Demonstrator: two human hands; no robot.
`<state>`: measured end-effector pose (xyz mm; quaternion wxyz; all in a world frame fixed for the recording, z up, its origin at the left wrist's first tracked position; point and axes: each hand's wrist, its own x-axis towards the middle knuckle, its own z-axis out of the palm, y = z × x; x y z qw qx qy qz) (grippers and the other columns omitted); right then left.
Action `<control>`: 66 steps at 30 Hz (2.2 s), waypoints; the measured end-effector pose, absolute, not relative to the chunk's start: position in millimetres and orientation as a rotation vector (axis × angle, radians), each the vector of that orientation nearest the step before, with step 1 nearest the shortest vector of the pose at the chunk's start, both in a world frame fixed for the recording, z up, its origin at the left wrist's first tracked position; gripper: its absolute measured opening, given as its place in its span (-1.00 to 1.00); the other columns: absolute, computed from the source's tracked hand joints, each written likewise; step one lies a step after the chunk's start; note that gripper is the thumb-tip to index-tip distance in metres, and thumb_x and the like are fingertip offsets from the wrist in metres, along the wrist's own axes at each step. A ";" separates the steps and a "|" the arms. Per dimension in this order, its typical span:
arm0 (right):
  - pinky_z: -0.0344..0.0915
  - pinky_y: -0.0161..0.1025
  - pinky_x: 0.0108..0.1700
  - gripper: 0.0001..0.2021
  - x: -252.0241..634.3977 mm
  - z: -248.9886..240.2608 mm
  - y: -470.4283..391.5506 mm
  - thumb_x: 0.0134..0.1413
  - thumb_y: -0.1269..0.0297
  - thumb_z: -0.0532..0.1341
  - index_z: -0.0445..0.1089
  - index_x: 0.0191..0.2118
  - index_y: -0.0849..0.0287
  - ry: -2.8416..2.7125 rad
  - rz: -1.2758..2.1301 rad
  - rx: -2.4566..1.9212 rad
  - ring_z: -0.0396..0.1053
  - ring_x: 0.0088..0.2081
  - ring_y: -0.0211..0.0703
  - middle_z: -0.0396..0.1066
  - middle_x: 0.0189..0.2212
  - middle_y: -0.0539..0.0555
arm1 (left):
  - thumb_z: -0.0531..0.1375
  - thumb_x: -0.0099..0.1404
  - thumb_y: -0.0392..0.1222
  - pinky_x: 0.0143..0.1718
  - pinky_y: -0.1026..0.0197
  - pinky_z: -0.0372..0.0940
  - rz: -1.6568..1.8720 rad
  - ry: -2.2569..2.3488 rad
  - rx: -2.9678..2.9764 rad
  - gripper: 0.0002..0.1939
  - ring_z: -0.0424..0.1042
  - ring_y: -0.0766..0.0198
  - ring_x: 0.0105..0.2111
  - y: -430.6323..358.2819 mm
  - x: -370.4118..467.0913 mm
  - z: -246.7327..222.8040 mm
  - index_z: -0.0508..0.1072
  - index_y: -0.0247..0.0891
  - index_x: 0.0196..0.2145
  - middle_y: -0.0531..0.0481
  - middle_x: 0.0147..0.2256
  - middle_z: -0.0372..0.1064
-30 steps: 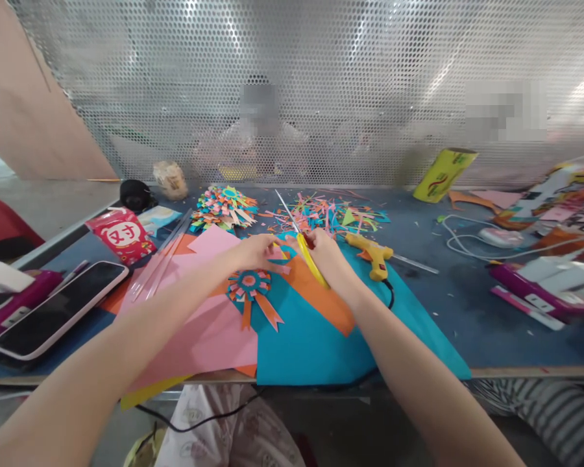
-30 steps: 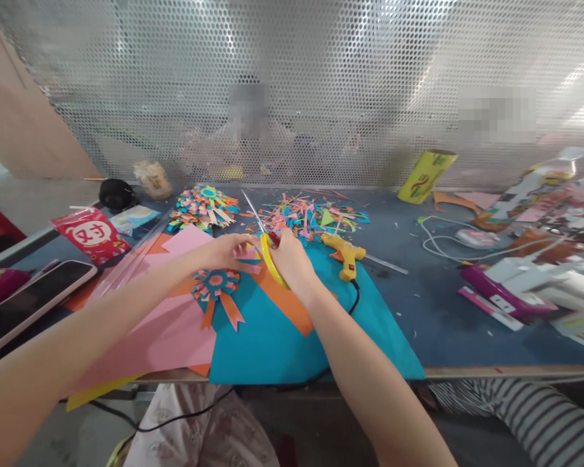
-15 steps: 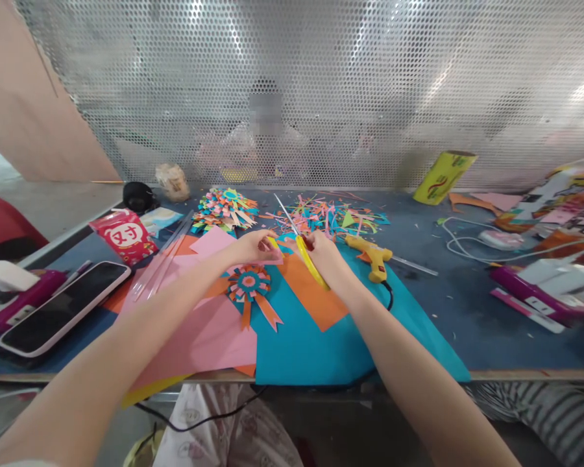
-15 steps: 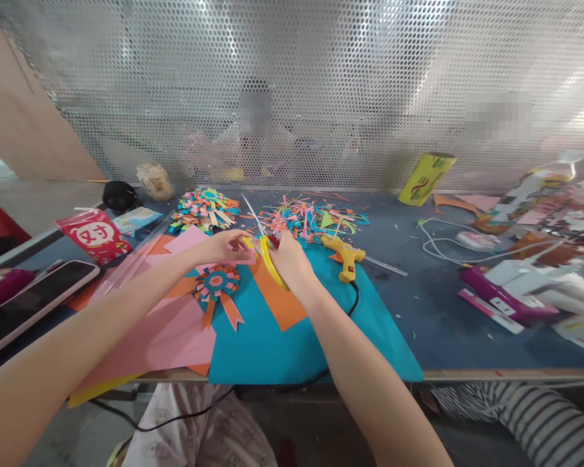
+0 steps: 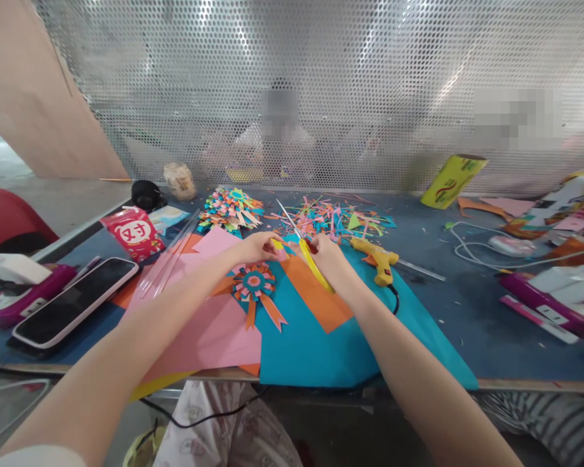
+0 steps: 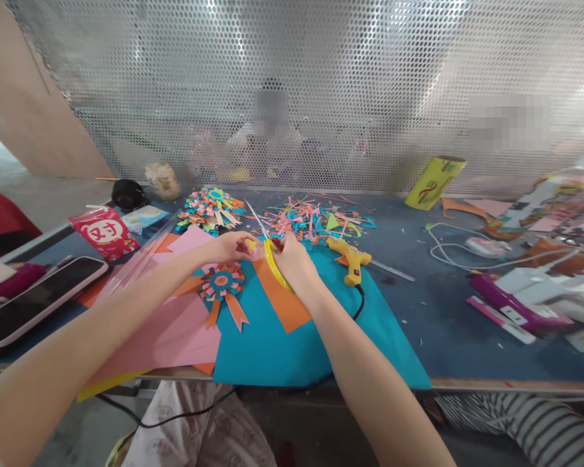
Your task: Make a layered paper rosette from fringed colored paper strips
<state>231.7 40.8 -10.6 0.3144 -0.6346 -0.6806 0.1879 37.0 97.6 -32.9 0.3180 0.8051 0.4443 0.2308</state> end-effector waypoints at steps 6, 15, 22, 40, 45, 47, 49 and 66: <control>0.04 -0.31 -0.51 -0.60 231.7 -11.0 42.0 -0.08 -0.13 0.18 0.06 -0.46 0.06 -1.796 0.495 -1.677 0.24 -0.54 -0.20 0.31 -0.55 0.00 | 0.23 0.08 -0.20 -0.14 0.18 0.27 0.716 1.220 2.226 -0.49 0.44 0.19 -0.21 89.1 38.0 -28.5 0.34 -0.28 0.03 -0.12 -0.13 0.47; 0.03 -0.31 -0.52 -0.64 232.2 -14.8 43.9 -0.06 -0.08 0.21 0.11 -0.44 0.07 -1.817 0.464 -1.690 0.25 -0.53 -0.20 0.33 -0.54 0.01 | 0.31 -0.01 -0.19 -0.14 0.17 0.27 0.756 1.192 2.208 -0.56 0.45 0.13 -0.19 99.9 42.3 -32.3 0.43 -0.23 -0.11 -0.06 -0.22 0.53; 0.05 -0.31 -0.51 -0.65 231.3 -9.7 43.0 -0.05 -0.07 0.20 0.12 -0.42 0.09 -1.837 0.442 -1.748 0.33 -0.47 -0.16 0.38 -0.49 0.06 | 0.23 0.02 -0.31 -0.26 0.20 0.34 0.932 1.177 2.042 -0.57 0.48 0.24 -0.36 95.9 37.0 -20.2 0.36 -0.32 -0.10 -0.01 -0.41 0.48; 0.22 -0.02 -0.09 -0.66 216.9 2.2 12.0 0.09 0.00 0.14 0.39 -0.40 0.22 -2.139 0.012 -1.517 0.36 -0.11 0.16 0.45 -0.29 0.29 | 0.28 0.01 -0.23 -0.38 0.27 0.28 1.350 1.119 1.476 -0.81 0.37 0.35 -0.45 11.4 32.9 3.6 0.42 -0.30 -0.37 0.04 -0.47 0.39; 0.29 -0.24 -0.26 -0.88 206.5 -1.0 7.1 0.06 0.25 0.16 0.39 -0.36 0.16 -2.090 0.574 -1.048 0.40 -0.33 -0.17 0.48 -0.37 0.07 | 0.29 0.03 -0.18 -0.38 0.28 0.25 1.348 1.084 1.368 -0.75 0.36 0.36 -0.45 9.7 40.3 2.9 0.40 -0.27 -0.31 0.06 -0.46 0.39; 0.28 -0.26 -0.30 -0.91 206.0 -3.1 8.9 0.03 0.30 0.15 0.39 -0.39 0.15 -2.039 0.674 -1.030 0.39 -0.36 -0.20 0.47 -0.41 0.03 | 0.27 0.05 -0.11 -0.33 0.25 0.26 1.289 1.076 1.472 -0.72 0.40 0.33 -0.38 11.9 34.9 3.8 0.39 -0.28 -0.28 0.00 -0.36 0.43; 0.27 -0.26 -0.33 -0.93 207.2 -4.9 12.6 -0.02 0.31 0.16 0.36 -0.44 0.14 -1.952 0.754 -1.056 0.38 -0.39 -0.21 0.43 -0.47 0.00 | 0.24 0.08 -0.01 -0.29 0.22 0.27 1.179 1.153 1.654 -0.67 0.41 0.27 -0.32 14.8 23.3 5.1 0.39 -0.28 -0.26 -0.07 -0.29 0.44; 0.38 -0.08 -0.14 -0.72 208.0 -0.8 15.3 -0.36 0.16 0.46 0.42 -0.48 0.11 -1.226 1.660 -0.884 0.49 -0.35 -0.14 0.49 -0.42 0.01 | 0.34 -0.15 0.17 -0.29 0.22 0.26 0.531 1.382 2.055 -0.54 0.45 0.17 -0.30 14.9 -15.7 -3.9 0.50 -0.21 -0.36 -0.02 -0.33 0.51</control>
